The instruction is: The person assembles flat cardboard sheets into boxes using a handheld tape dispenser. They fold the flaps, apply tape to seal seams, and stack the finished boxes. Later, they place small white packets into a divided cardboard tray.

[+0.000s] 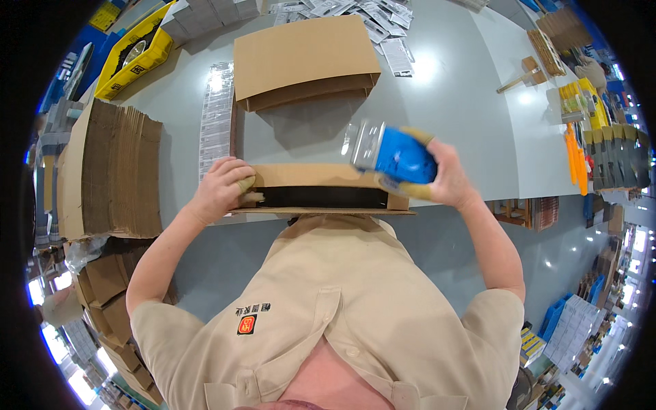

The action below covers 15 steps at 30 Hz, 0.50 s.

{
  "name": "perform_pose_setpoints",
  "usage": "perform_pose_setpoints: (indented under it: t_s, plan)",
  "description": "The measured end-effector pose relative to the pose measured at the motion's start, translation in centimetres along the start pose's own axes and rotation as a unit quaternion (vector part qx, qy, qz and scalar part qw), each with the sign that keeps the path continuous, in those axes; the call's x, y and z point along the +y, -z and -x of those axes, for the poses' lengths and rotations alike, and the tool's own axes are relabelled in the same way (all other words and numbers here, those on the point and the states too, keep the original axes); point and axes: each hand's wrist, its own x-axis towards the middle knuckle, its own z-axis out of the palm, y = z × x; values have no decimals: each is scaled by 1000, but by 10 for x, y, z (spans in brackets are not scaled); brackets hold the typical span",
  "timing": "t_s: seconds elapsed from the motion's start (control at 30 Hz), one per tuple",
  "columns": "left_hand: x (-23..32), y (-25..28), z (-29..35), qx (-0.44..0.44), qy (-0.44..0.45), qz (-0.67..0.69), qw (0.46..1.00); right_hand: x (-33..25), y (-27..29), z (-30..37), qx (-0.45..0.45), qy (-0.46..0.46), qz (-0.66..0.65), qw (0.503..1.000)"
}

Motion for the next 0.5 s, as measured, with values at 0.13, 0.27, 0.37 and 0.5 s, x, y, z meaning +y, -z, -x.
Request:
perform_pose_setpoints:
  t_s: [0.13,0.27,0.37,0.5]
  plan:
    - [61,37,-10,-7,146,22,989,9,-7,1,-62,22,-25,998]
    - [82,14,-47,-95,216,93,967,21,-4,3,-34,-14,-58,998]
    - [52,-22,-71,0,198,10,980,29,7,-2,-21,-28,-95,995]
    - [42,-51,-63,126,151,-108,974,23,22,-3,-9,-91,-96,991]
